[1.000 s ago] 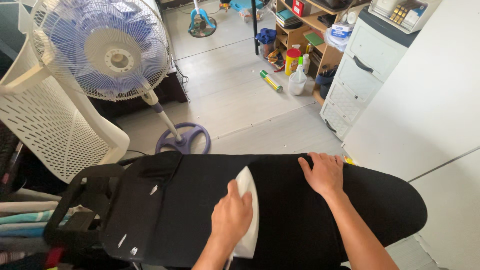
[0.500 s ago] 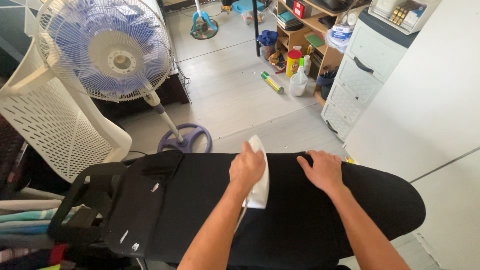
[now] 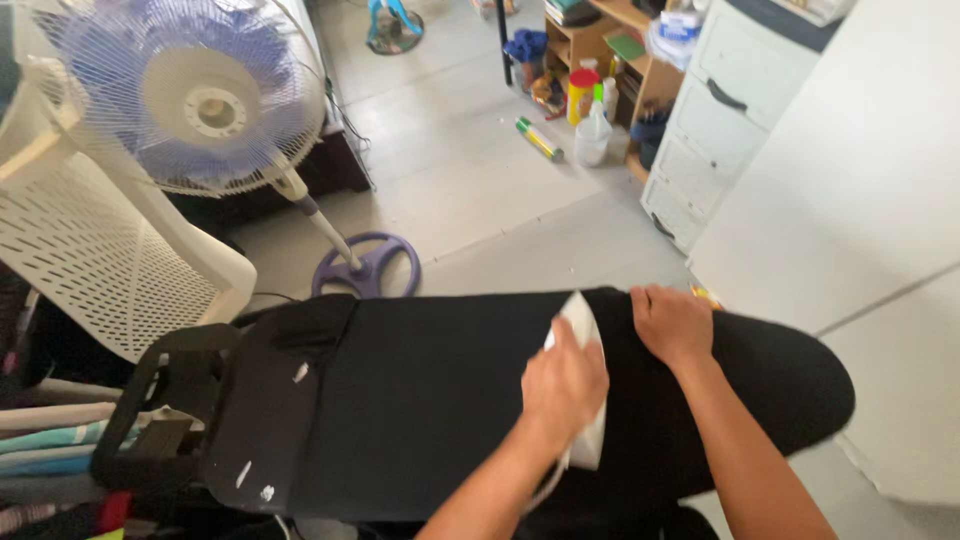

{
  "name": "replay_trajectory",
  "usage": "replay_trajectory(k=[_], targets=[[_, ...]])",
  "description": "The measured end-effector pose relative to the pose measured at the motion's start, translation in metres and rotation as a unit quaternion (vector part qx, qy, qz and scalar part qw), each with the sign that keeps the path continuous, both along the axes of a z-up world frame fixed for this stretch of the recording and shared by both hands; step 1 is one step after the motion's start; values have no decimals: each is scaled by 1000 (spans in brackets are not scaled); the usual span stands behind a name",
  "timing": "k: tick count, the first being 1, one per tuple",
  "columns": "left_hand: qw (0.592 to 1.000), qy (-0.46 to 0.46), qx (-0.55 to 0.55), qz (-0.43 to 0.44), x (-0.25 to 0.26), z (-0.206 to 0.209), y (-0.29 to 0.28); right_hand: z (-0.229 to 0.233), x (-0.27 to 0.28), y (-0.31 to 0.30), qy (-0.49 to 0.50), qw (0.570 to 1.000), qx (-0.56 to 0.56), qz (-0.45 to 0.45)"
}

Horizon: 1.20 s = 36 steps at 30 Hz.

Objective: The person irons a black garment on an ironing board using a white iron. They repeatedly smooth the fabric, adjust its position, and iron different sections including the edges and center.

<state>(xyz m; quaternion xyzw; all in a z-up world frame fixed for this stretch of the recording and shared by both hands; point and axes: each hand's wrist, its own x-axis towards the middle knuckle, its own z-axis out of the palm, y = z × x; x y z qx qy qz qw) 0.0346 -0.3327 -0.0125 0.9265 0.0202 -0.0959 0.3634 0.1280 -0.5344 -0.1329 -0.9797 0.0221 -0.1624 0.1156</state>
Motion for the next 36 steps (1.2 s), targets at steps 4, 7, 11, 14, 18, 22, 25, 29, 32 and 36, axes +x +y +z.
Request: replay_trajectory(k=[4, 7, 11, 14, 18, 22, 25, 29, 32, 36], targets=[[999, -17, -22, 42, 46, -11, -22, -15, 3, -7, -49, 998, 19, 23], [1000, 5, -19, 23, 36, -8, -28, -14, 4, -11, -53, 997, 35, 32], [999, 6, 20, -42, -22, 4, -27, -13, 4, -8, -70, 997, 22, 29], [995, 46, 16, -81, -61, 12, -25, -15, 1, -8, -54, 998, 34, 21], [995, 53, 27, -83, -53, 17, -29, -15, 3, -9, -48, 998, 34, 28], [995, 31, 12, -90, -43, 15, -33, -19, 3, -10, -60, 997, 40, 25], [991, 42, 23, -125, -65, 18, -23, -20, 3, -9, -85, 995, 30, 36], [987, 51, 24, -152, -80, 24, -22, -22, 6, -11, -81, 996, 11, 31], [988, 33, 26, -149, -74, 26, -24, -25, 2, -11, -59, 998, 23, 23], [979, -22, 38, -201, -89, 32, -9, -21, 2, -10, -62, 997, 19, 29]])
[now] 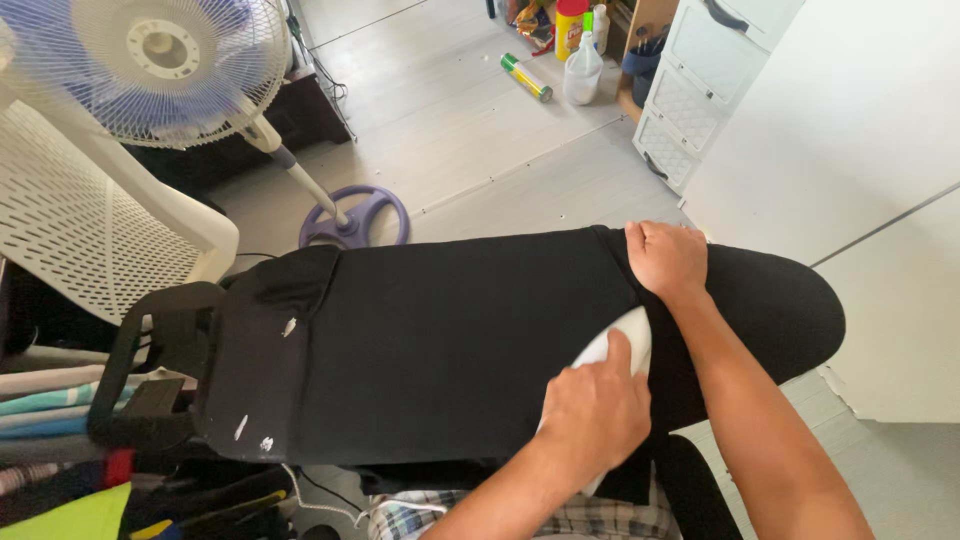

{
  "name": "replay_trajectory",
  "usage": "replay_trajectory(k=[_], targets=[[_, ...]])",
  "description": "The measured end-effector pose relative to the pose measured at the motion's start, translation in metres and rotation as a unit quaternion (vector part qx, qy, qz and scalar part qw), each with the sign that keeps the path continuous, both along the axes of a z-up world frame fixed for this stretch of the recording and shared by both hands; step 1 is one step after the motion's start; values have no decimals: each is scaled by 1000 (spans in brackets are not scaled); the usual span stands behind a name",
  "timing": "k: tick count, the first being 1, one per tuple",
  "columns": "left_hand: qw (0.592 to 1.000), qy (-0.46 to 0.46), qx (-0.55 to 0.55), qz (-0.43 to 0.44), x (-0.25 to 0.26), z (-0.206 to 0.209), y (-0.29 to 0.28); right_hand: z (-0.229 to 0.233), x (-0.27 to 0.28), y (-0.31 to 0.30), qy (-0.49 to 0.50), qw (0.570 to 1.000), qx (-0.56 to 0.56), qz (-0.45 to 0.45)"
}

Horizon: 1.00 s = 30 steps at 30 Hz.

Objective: The person irons a black garment on an ironing board using a white iron. They repeatedly smooth the fabric, adjust its position, and iron different sections including the edges and center.

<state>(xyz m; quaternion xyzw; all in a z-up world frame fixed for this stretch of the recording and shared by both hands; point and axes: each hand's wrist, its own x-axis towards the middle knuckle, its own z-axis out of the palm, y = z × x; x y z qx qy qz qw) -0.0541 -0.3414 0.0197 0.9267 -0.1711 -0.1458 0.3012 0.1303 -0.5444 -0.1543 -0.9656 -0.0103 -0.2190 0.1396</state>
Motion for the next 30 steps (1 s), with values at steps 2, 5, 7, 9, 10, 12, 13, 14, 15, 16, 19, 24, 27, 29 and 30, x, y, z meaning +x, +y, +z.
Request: replay_trajectory(k=[2, 5, 7, 9, 10, 12, 13, 14, 15, 16, 19, 24, 27, 29, 30], targets=[[999, 39, 20, -21, -18, 0, 13, -1, 2, -1, -7, 1000, -7, 4], [998, 47, 40, -9, -26, -6, 16, -4, 2, -3, 0, 1000, -21, -2], [998, 28, 41, 25, -22, -12, 12, -6, 1, -2, 7, 1000, -20, -7], [997, 1, 29, 69, -6, -19, 3, -6, 2, -2, 8, 1000, -8, -9], [997, -8, 30, 77, 4, -22, 0, -5, 3, -2, 6, 1000, -11, -8], [995, -23, 32, 93, 26, -30, -7, -4, 2, -2, 4, 1000, -17, -7], [995, -43, 47, 81, 38, -33, -11, -3, 1, -2, 4, 1000, -14, -8], [994, -64, 62, 71, 51, -35, -16, -3, 1, -1, 4, 1000, -10, -8], [992, -84, 77, 60, 61, -37, -18, -2, 1, -1, 3, 1000, -6, -8], [993, -58, 54, 90, 69, -38, -21, -1, 1, 0, 13, 1000, -5, -13], [988, 2, 16, 151, 95, -33, -22, 6, 0, -1, 35, 999, -7, -13], [985, -6, 54, 166, 117, -25, 13, 16, -6, 0, 69, 997, -14, -11], [973, 5, 93, 209, 135, -23, 52, 17, -5, 0, 98, 995, -34, -14], [961, 90, 131, 226, 146, -23, 84, 14, -4, 0, 99, 995, -25, -11], [958, 62, 131, 247, 149, -24, 102, 12, -3, -2, 98, 995, -21, -12]])
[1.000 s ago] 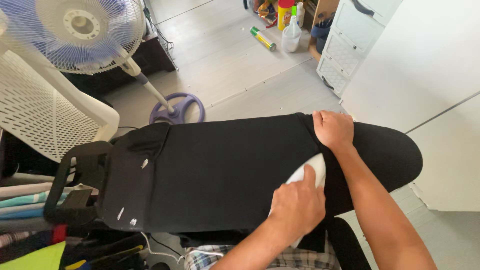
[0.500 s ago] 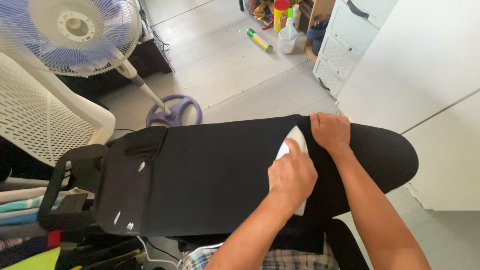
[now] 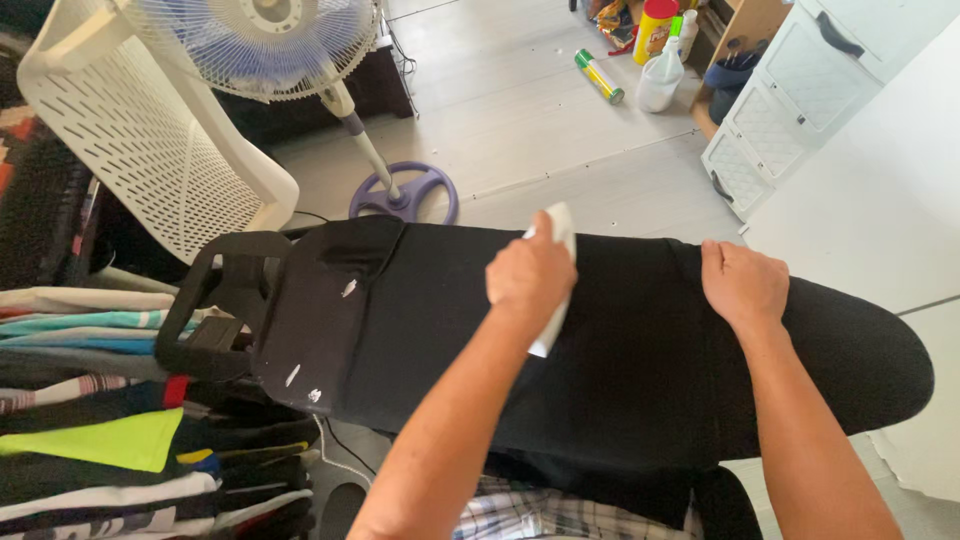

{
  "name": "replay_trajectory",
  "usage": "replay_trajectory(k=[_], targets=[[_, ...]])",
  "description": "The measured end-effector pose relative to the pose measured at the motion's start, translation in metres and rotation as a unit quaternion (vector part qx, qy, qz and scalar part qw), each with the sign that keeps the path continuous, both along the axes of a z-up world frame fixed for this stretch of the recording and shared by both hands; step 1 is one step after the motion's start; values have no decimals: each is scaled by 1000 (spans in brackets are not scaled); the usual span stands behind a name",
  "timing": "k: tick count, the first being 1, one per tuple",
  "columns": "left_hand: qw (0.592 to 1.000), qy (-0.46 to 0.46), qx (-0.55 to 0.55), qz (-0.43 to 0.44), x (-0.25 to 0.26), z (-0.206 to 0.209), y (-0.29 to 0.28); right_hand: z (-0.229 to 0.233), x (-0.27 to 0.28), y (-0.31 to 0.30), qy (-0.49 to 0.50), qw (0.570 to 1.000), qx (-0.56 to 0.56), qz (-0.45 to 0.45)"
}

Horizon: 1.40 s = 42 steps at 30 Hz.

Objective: The person irons a black garment on an ironing board using a white iron. They repeatedly smooth the fabric, adjust its position, and iron different sections including the edges and center.

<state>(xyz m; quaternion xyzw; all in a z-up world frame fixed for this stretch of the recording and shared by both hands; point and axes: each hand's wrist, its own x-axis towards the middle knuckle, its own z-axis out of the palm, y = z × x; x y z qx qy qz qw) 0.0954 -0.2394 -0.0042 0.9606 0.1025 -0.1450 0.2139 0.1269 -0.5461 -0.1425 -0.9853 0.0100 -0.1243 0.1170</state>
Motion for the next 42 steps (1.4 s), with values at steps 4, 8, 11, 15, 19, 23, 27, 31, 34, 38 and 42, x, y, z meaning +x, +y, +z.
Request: replay_trajectory(k=[4, 8, 11, 15, 19, 23, 27, 31, 34, 38, 42], targets=[[996, -54, 34, 67, 8, -3, 70, -8, 6, -4, 3, 1000, -22, -4], [990, -80, 51, 104, 0, -4, 136, -2, 14, -1, 83, 996, -9, -42], [987, -109, 66, 93, -26, -7, 170, 13, 13, 27, 3, 999, -20, -37], [985, -135, 66, 88, -83, -8, 196, 33, -19, 103, 40, 998, 4, 39], [988, -116, 67, 82, -133, -3, 211, 41, -72, 190, 43, 981, -24, 188], [989, -106, 52, 86, -170, 3, 221, 47, -95, 229, 64, 973, -41, 219], [991, -101, 39, 81, -168, 0, 226, 42, -105, 235, 64, 977, -43, 199], [994, -80, 30, 71, -133, -6, 223, 37, -102, 236, 83, 976, -55, 193], [992, -104, 38, 57, -97, -13, 216, 38, -99, 237, 108, 974, -51, 192], [986, -157, 40, 44, -45, -26, 206, 41, -100, 238, 119, 974, -51, 187], [985, -162, -1, 51, 14, -35, 196, 39, -106, 238, 93, 979, -25, 178]])
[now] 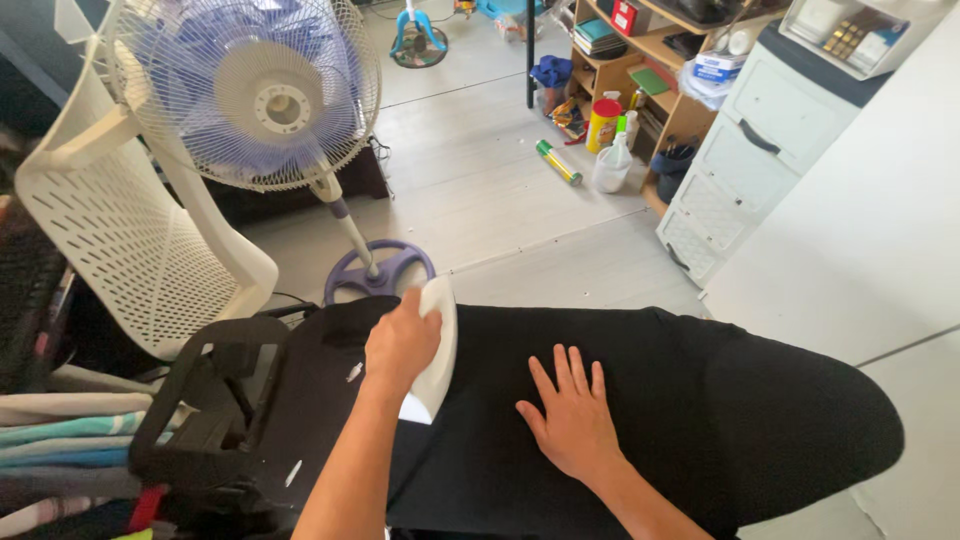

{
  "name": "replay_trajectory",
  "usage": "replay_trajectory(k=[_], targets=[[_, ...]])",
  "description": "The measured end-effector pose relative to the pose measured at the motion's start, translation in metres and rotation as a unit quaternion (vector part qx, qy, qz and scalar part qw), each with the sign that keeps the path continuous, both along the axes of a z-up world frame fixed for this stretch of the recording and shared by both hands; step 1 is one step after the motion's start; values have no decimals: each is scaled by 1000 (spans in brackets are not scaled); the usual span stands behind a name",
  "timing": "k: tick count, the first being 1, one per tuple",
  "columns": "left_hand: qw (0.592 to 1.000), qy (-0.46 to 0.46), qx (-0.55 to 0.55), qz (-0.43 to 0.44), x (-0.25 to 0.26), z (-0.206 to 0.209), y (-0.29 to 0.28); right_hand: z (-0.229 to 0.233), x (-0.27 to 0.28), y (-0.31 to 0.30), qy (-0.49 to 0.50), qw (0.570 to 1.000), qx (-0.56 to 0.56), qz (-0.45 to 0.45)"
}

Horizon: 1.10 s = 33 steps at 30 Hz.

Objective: The person irons a black garment on an ironing board using a white iron. They repeatedly smooth the fabric, adjust its position, and iron different sections including the edges and center.

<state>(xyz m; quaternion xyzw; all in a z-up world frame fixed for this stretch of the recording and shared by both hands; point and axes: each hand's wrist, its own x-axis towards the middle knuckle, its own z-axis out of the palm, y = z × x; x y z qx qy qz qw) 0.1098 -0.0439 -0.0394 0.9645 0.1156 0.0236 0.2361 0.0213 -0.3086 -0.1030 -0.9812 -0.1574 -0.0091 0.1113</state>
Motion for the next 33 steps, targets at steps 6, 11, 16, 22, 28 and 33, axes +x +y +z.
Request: replay_trajectory(k=[6, 11, 16, 22, 28, 33], targets=[[997, 36, -68, 31, 49, 6, -14, -2, 3, 1, -9, 1000, -6, 10], [998, 30, -47, -8, 13, 1, -23, 0, 5, -10, -7, 1000, 18, -10], [997, -21, -38, -71, -84, -9, -40, 7, 28, -44, 20, 997, -53, -54], [984, 147, -44, -90, -171, 0, -80, 2, 58, -107, 21, 988, -106, -114], [976, 157, -101, -108, -160, 11, -112, -22, 53, -119, -59, 989, -57, -120], [985, 66, -115, -106, -101, 13, -135, -23, 53, -119, -50, 989, -39, -133]])
